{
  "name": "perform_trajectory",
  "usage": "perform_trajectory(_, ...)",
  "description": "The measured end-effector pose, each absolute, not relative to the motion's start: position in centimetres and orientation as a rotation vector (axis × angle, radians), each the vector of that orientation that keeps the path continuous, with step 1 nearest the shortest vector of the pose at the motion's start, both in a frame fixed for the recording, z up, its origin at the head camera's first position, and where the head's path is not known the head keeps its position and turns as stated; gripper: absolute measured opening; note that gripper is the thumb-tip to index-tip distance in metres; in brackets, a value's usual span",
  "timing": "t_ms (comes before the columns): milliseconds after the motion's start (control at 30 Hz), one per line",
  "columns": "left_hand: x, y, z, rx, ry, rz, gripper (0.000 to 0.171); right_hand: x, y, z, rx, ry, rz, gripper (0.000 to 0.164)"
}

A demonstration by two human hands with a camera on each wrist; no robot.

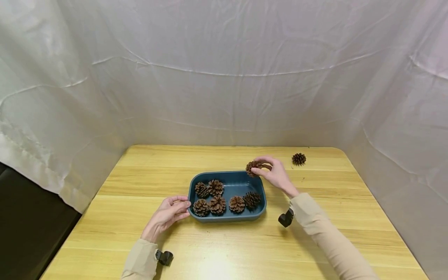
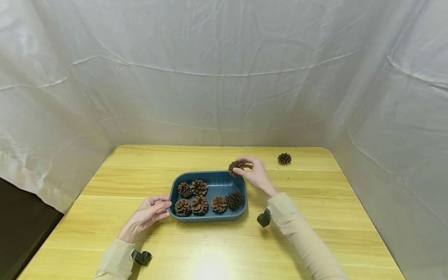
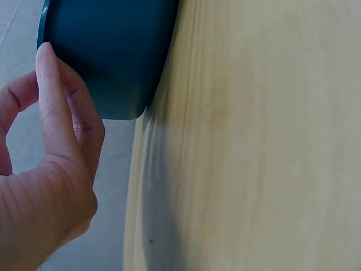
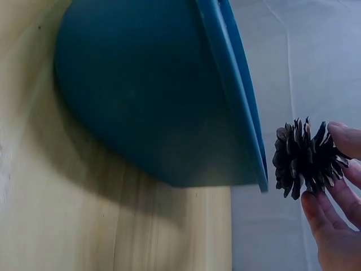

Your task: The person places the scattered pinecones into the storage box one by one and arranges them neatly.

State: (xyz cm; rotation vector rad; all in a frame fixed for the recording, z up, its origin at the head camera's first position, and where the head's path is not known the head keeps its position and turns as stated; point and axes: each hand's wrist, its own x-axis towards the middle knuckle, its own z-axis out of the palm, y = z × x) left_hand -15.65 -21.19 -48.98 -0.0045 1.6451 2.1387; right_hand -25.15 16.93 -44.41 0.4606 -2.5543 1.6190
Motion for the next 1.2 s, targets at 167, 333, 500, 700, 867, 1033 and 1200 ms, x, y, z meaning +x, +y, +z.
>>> perform_trajectory(167, -15.6, -21.2, -49.0, 0.0, 1.643, 2.139, 0.017, -24.8, 15.9, -44.2, 0.525, -2.575, 1.628, 0.041)
perform_trajectory(333, -15.7, -21.1, -49.0, -0.022, 1.649, 2.14, 0.014, -24.7, 15.1, -44.0, 0.569, -2.574, 1.684, 0.04)
perform_trajectory(500, -15.8, -21.2, -49.2, -0.016, 1.645, 2.141, 0.013, -24.5, 14.4, -43.7, 0.621, -2.605, 1.628, 0.038)
perform_trajectory(700, -15.8, -21.2, -49.2, -0.021, 1.654, 2.136, 0.015, -24.4, 13.9, -43.8, 0.66, -2.665, 1.458, 0.037)
perform_trajectory(867, -15.7, -21.2, -49.1, -0.014, 1.657, 2.136, 0.014, -24.4, 13.3, -43.9, 0.701, -2.679, 1.434, 0.036)
perform_trajectory(1033, -15.6, -21.2, -49.0, -0.008, 1.653, 2.138, 0.017, -24.4, 12.9, -43.9, 0.73, -2.697, 1.444, 0.037)
perform_trajectory(1200, -15.7, -21.2, -49.0, -0.016, 1.647, 2.137, 0.018, -24.3, 12.6, -44.0, 0.761, -2.697, 1.443, 0.035)
